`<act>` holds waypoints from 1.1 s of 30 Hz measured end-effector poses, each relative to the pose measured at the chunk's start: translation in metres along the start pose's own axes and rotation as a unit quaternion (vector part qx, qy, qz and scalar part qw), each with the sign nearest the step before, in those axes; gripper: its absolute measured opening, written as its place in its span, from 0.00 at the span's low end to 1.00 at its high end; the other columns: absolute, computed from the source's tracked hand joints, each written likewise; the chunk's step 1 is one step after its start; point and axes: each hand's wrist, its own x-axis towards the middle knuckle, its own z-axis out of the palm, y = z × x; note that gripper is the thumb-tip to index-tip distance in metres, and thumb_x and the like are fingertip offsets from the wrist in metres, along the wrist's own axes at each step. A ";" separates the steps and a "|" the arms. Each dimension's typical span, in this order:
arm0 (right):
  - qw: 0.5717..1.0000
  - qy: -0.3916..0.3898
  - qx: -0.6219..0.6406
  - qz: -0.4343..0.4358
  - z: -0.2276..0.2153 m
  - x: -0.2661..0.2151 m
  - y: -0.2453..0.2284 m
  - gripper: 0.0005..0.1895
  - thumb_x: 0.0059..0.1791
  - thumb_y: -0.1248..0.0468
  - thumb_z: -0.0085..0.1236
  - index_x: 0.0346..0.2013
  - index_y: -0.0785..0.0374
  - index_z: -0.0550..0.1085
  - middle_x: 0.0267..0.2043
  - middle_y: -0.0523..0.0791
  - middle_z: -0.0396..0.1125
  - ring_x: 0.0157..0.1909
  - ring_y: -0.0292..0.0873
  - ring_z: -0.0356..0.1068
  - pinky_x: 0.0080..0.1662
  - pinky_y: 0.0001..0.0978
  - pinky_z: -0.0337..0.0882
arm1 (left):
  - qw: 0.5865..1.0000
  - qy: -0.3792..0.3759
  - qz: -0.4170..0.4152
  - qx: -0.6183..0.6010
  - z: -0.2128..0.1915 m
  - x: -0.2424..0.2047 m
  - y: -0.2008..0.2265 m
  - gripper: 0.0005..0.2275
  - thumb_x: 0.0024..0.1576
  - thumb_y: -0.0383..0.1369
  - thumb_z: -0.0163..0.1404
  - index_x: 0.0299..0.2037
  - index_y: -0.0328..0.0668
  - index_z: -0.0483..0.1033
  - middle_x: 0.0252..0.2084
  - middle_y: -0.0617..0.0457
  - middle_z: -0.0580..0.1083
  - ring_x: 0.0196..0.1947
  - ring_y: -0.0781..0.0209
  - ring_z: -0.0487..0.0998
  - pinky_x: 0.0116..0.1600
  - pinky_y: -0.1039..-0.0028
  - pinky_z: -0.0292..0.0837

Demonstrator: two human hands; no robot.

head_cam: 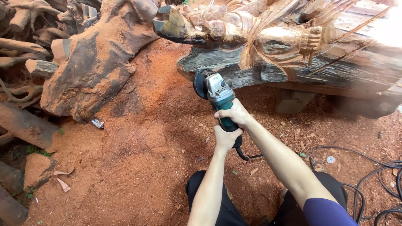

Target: Using an angle grinder to carve and shape a large wooden sculpture on the floor of a workshop.

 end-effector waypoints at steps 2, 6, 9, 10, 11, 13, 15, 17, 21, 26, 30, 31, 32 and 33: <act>1.000 -0.002 0.004 -0.004 -0.002 0.001 0.001 0.18 0.27 0.68 0.78 0.26 0.64 0.76 0.23 0.44 0.68 0.27 0.37 0.67 0.30 0.27 0.65 | 1.000 -0.004 -0.005 -0.004 0.001 -0.001 0.005 0.16 0.32 0.23 0.63 0.32 0.42 0.78 0.22 0.52 0.75 0.26 0.66 0.78 0.31 0.75 0.72; 1.000 -0.005 0.010 -0.007 0.001 -0.002 -0.009 0.16 0.28 0.69 0.77 0.24 0.65 0.77 0.23 0.44 0.68 0.27 0.37 0.67 0.31 0.25 0.65 | 1.000 -0.003 -0.012 0.010 0.001 -0.001 0.009 0.17 0.31 0.24 0.63 0.32 0.41 0.78 0.23 0.51 0.75 0.27 0.65 0.78 0.33 0.74 0.72; 1.000 -0.005 0.014 -0.008 0.001 -0.002 -0.010 0.16 0.28 0.70 0.77 0.24 0.65 0.77 0.23 0.44 0.68 0.27 0.37 0.68 0.32 0.26 0.66 | 1.000 -0.004 -0.012 0.018 0.001 0.001 0.005 0.17 0.31 0.24 0.64 0.33 0.41 0.79 0.23 0.51 0.76 0.27 0.64 0.78 0.32 0.74 0.72; 1.000 -0.003 0.018 -0.008 0.001 -0.003 -0.011 0.15 0.27 0.70 0.76 0.23 0.65 0.77 0.22 0.44 0.69 0.27 0.36 0.68 0.31 0.25 0.66 | 1.000 -0.004 -0.013 0.017 0.001 0.001 0.005 0.16 0.31 0.24 0.63 0.32 0.41 0.78 0.23 0.51 0.76 0.27 0.65 0.78 0.32 0.74 0.72; 1.000 -0.002 0.022 -0.007 0.001 -0.004 -0.013 0.15 0.27 0.70 0.76 0.23 0.66 0.77 0.22 0.44 0.69 0.26 0.36 0.68 0.31 0.25 0.66 | 1.000 -0.004 -0.015 0.016 0.001 0.001 0.005 0.16 0.32 0.24 0.63 0.32 0.41 0.78 0.23 0.51 0.75 0.27 0.65 0.78 0.32 0.74 0.72; 1.000 -0.001 0.025 -0.008 0.003 -0.007 -0.018 0.14 0.27 0.70 0.76 0.23 0.65 0.77 0.22 0.44 0.69 0.26 0.36 0.68 0.31 0.25 0.66 | 1.000 -0.004 -0.018 0.015 0.001 0.002 -0.001 0.16 0.32 0.24 0.63 0.33 0.41 0.79 0.23 0.51 0.76 0.27 0.64 0.78 0.32 0.74 0.72; 1.000 -0.001 0.028 -0.010 0.004 -0.007 -0.020 0.14 0.28 0.70 0.75 0.23 0.65 0.77 0.22 0.45 0.70 0.26 0.36 0.69 0.31 0.24 0.66 | 1.000 -0.005 -0.019 0.015 0.001 0.002 -0.001 0.17 0.32 0.24 0.63 0.33 0.41 0.79 0.23 0.51 0.76 0.28 0.64 0.79 0.32 0.73 0.72; 0.999 -0.009 0.036 -0.016 0.002 -0.005 -0.018 0.13 0.28 0.70 0.74 0.23 0.65 0.78 0.22 0.45 0.69 0.27 0.36 0.68 0.32 0.24 0.66 | 1.000 -0.005 -0.018 0.014 0.000 0.001 0.005 0.15 0.32 0.23 0.62 0.32 0.39 0.79 0.23 0.50 0.76 0.27 0.64 0.78 0.32 0.73 0.72; 0.999 -0.010 0.042 -0.017 0.003 -0.003 -0.016 0.13 0.28 0.70 0.73 0.24 0.66 0.79 0.23 0.45 0.70 0.28 0.35 0.69 0.33 0.24 0.66 | 1.000 0.000 -0.017 0.022 -0.004 0.001 0.012 0.15 0.32 0.24 0.63 0.31 0.40 0.79 0.22 0.50 0.76 0.27 0.64 0.79 0.32 0.73 0.72; 0.997 0.004 0.075 -0.021 0.004 -0.005 -0.015 0.20 0.28 0.70 0.75 0.32 0.65 0.77 0.29 0.44 0.70 0.33 0.36 0.68 0.38 0.30 0.69 | 0.998 -0.008 -0.019 0.051 -0.010 -0.004 0.034 0.14 0.33 0.24 0.62 0.31 0.38 0.77 0.21 0.49 0.76 0.26 0.63 0.79 0.31 0.73 0.72; 0.992 0.025 0.117 -0.031 -0.003 -0.006 0.012 0.25 0.31 0.73 0.71 0.42 0.67 0.77 0.36 0.48 0.73 0.38 0.39 0.72 0.43 0.35 0.73 | 0.988 -0.031 -0.065 0.134 -0.016 0.006 0.005 0.22 0.31 0.33 0.68 0.38 0.39 0.76 0.27 0.46 0.78 0.33 0.54 0.83 0.37 0.66 0.75; 0.990 0.042 0.132 -0.037 -0.005 -0.008 0.015 0.26 0.32 0.72 0.70 0.44 0.67 0.76 0.37 0.48 0.73 0.39 0.40 0.72 0.44 0.36 0.73 | 0.984 -0.052 -0.069 0.152 -0.016 0.005 0.009 0.22 0.32 0.33 0.67 0.38 0.39 0.77 0.28 0.46 0.79 0.34 0.53 0.83 0.37 0.66 0.75; 0.987 0.060 0.146 -0.043 -0.007 -0.010 0.017 0.26 0.33 0.72 0.69 0.46 0.67 0.75 0.38 0.49 0.73 0.40 0.41 0.73 0.45 0.38 0.74 | 0.980 -0.073 -0.073 0.170 -0.016 0.005 0.012 0.21 0.32 0.33 0.66 0.38 0.39 0.78 0.28 0.46 0.79 0.36 0.52 0.83 0.38 0.65 0.75; 0.987 0.058 0.143 -0.042 -0.012 -0.009 0.025 0.26 0.33 0.72 0.69 0.46 0.67 0.75 0.38 0.49 0.73 0.40 0.41 0.73 0.45 0.38 0.74 | 0.980 -0.073 -0.073 0.168 -0.016 0.004 0.007 0.21 0.32 0.33 0.66 0.38 0.39 0.78 0.28 0.46 0.79 0.36 0.52 0.83 0.38 0.65 0.75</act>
